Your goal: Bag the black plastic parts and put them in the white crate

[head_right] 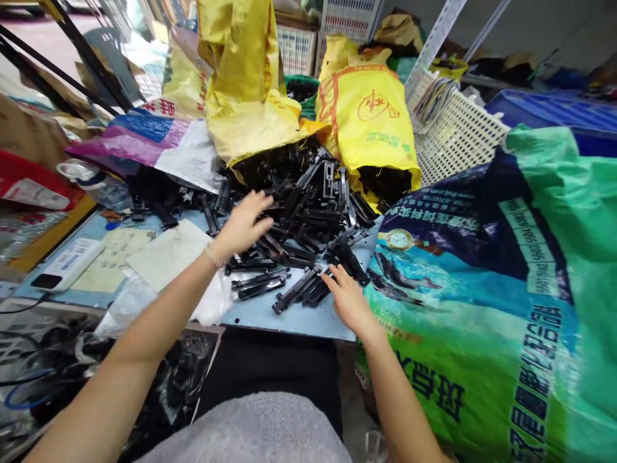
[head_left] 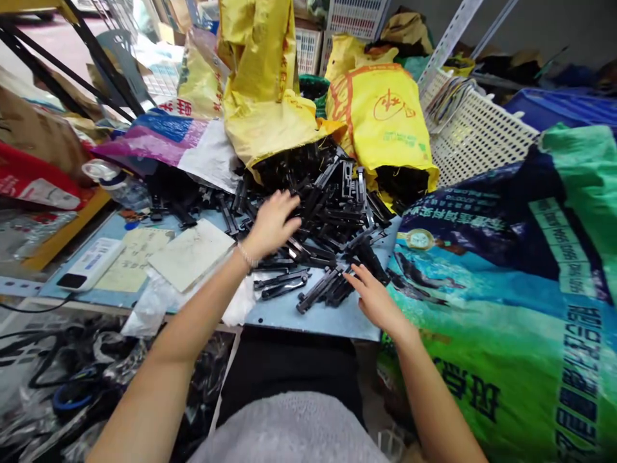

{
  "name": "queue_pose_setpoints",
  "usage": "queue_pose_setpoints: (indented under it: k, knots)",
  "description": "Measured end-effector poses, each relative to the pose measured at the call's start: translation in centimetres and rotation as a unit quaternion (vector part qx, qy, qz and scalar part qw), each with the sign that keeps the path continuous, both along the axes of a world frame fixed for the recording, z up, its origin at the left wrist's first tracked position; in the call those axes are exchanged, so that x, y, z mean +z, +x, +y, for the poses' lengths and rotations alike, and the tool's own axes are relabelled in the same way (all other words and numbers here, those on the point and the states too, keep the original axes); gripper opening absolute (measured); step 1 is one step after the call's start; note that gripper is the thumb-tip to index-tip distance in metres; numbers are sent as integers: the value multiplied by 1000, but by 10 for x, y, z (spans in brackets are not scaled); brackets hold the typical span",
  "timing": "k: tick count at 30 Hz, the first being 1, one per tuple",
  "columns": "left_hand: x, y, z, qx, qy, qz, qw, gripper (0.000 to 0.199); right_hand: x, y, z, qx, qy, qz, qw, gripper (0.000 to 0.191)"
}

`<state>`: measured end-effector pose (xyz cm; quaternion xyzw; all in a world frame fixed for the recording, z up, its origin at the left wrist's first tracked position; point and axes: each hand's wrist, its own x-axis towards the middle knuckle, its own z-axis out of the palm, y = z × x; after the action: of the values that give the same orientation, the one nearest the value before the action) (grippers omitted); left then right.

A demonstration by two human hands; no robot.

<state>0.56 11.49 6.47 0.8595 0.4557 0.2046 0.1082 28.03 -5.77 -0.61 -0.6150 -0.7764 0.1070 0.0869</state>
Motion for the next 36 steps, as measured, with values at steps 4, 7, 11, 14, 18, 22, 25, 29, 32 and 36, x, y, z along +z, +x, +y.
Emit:
queue_pose_setpoints:
  k: [4, 7, 11, 14, 18, 22, 25, 29, 32, 36]
  knots:
    - [-68, 15, -121, -133, -16, 44, 990, 67, -37, 1, -8, -36, 69, -52, 996, 52]
    - [-105, 32, -128, -132, 9, 81, 988, 67, -44, 8, -6, -25, 122, -15, 992, 41]
    - [-113, 49, -64, -127, 55, 101, 985, 69, -47, 12, 2, -92, 174, 126, 972, 42]
    - [-108, 61, -20, -137, 67, 102, 983, 75, -47, 3, 10, -192, 153, 310, 919, 43]
    - [-103, 69, 1, -142, 53, 49, 987, 70, -37, -15, 18, -321, 43, 612, 722, 44]
    - [-93, 69, -32, -112, 0, -103, 988, 40, -24, -36, 6, -307, -95, 761, 564, 45]
    - [-87, 63, -89, -86, -173, -287, 938, 48, -25, -62, -12, -266, -185, 787, 525, 46]
    - [-82, 45, -156, -31, -426, -459, 780, 65, -30, -85, -33, -211, -215, 694, 654, 44]
    - [-79, 27, -177, 47, -474, -477, 739, 70, -21, -80, -34, -153, -120, 499, 844, 40]
    - [-74, 11, -182, 34, -490, -465, 737, 73, -6, -75, -17, -27, 32, 261, 964, 28]
